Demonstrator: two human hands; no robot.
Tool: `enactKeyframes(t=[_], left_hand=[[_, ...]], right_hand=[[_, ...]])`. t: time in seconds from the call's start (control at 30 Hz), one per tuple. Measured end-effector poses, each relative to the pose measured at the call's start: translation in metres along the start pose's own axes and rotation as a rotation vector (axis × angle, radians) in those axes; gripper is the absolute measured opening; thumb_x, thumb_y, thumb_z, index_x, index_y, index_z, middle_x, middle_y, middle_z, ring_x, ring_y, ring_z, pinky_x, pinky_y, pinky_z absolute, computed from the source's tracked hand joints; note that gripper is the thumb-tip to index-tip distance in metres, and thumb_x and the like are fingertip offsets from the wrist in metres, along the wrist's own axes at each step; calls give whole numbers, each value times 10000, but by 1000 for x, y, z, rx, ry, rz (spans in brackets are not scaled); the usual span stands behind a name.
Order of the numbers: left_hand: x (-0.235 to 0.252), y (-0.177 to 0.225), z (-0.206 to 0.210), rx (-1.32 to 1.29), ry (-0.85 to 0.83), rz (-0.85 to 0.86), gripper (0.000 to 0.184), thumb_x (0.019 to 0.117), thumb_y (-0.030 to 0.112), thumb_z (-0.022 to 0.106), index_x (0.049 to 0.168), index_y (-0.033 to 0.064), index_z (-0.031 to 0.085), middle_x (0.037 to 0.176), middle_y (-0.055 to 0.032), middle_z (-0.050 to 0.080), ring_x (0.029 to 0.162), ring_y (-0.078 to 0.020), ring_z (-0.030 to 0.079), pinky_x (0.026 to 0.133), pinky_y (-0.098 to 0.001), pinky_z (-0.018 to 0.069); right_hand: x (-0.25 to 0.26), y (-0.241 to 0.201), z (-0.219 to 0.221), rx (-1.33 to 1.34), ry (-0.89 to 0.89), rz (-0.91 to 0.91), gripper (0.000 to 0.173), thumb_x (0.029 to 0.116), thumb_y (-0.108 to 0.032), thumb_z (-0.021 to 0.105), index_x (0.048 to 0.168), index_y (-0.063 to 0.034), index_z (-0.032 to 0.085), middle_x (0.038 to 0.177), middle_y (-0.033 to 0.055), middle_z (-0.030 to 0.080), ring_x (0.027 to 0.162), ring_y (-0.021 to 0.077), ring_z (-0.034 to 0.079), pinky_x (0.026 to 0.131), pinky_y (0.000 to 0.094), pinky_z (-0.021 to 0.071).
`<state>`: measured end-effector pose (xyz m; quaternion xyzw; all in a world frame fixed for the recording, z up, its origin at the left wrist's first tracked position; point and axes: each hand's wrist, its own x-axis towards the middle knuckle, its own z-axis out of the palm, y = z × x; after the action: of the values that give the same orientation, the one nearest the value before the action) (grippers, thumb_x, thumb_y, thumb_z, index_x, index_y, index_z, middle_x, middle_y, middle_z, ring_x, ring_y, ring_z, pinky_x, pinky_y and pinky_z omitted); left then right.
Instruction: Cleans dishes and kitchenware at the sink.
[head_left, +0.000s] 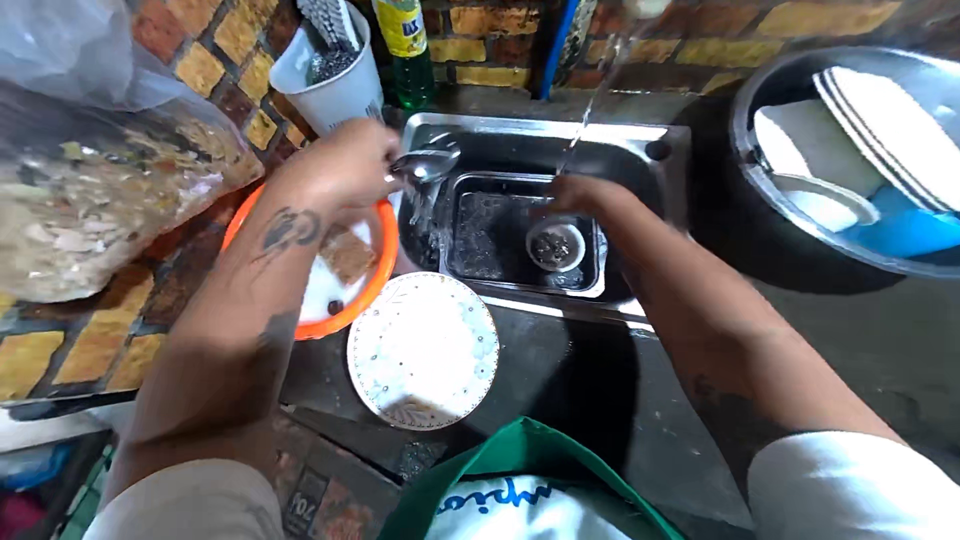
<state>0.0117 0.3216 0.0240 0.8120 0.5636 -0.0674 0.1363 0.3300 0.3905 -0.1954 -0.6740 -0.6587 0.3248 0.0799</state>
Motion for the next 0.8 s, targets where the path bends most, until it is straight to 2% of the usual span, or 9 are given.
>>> enactKeyframes(t=[0.03,0.1,0.2,0.33,0.43,0.53,0.6,0.67,0.8], left_hand=[[-20,-19,0,35,-8,-82,211,968,175,722,952,-30,675,910,-223,650,895,-393,637,808,-607,496],[-53,-49,7,91,-41,-299,210,974,149,703,949,-55,664,961,-284,649,963,-470,636,829,-669,485],[-75,-86,37,58,-30,-591,203,956,101,692,1040,-83,672,1070,-344,648,1074,-533,617,882,-725,465],[-76,-104,64,-17,74,-715,638,859,270,846,1285,-119,572,1277,-387,569,1236,-559,538,1006,-725,428],[-64,-65,53,-160,362,-505,658,916,292,781,1396,-84,532,1384,-368,519,1301,-528,509,1081,-684,397],[-19,0,59,-430,463,-197,501,1007,316,648,1367,-24,574,1331,-243,611,1193,-341,632,1028,-496,511],[24,42,77,-722,327,-81,532,989,327,684,1381,-10,560,1296,-222,637,1155,-302,657,997,-465,536],[66,72,99,-948,121,-129,703,933,370,753,1492,55,465,1400,-230,570,1224,-342,608,1000,-526,518],[125,100,144,-1378,-74,-288,731,975,332,707,1571,135,332,1531,-191,453,1358,-377,504,1026,-604,493]], right_hand=[[-7,5,12,-75,-73,82,975,735,-518,897,1487,-38,504,1463,419,420,1326,603,440,1043,789,352],[-27,1,30,-156,-188,188,1148,694,-492,933,1585,-57,356,1568,418,262,1408,620,316,1080,789,302],[-30,-1,48,-138,-138,222,1185,634,-381,979,1592,-111,335,1576,431,196,1391,652,299,1042,784,350],[-16,-9,41,31,19,248,1282,630,-425,979,1613,-70,235,1582,407,217,1401,603,340,1067,735,372],[-14,-28,21,258,62,271,1235,638,-358,986,1581,-18,263,1539,411,288,1370,570,398,1064,712,394],[-20,-47,-6,422,41,319,1118,735,-377,915,1581,-13,281,1538,370,334,1370,536,411,1028,717,421],[-20,-51,-17,549,4,342,1000,804,-416,846,1558,-21,321,1470,313,453,1288,473,504,964,676,477],[-23,-53,-24,645,-48,327,782,877,-467,758,1444,-7,480,1337,265,576,1170,412,590,910,636,511],[-29,-52,-34,637,-51,321,771,915,-571,705,1409,-4,535,1341,251,591,1193,398,599,952,614,514]])
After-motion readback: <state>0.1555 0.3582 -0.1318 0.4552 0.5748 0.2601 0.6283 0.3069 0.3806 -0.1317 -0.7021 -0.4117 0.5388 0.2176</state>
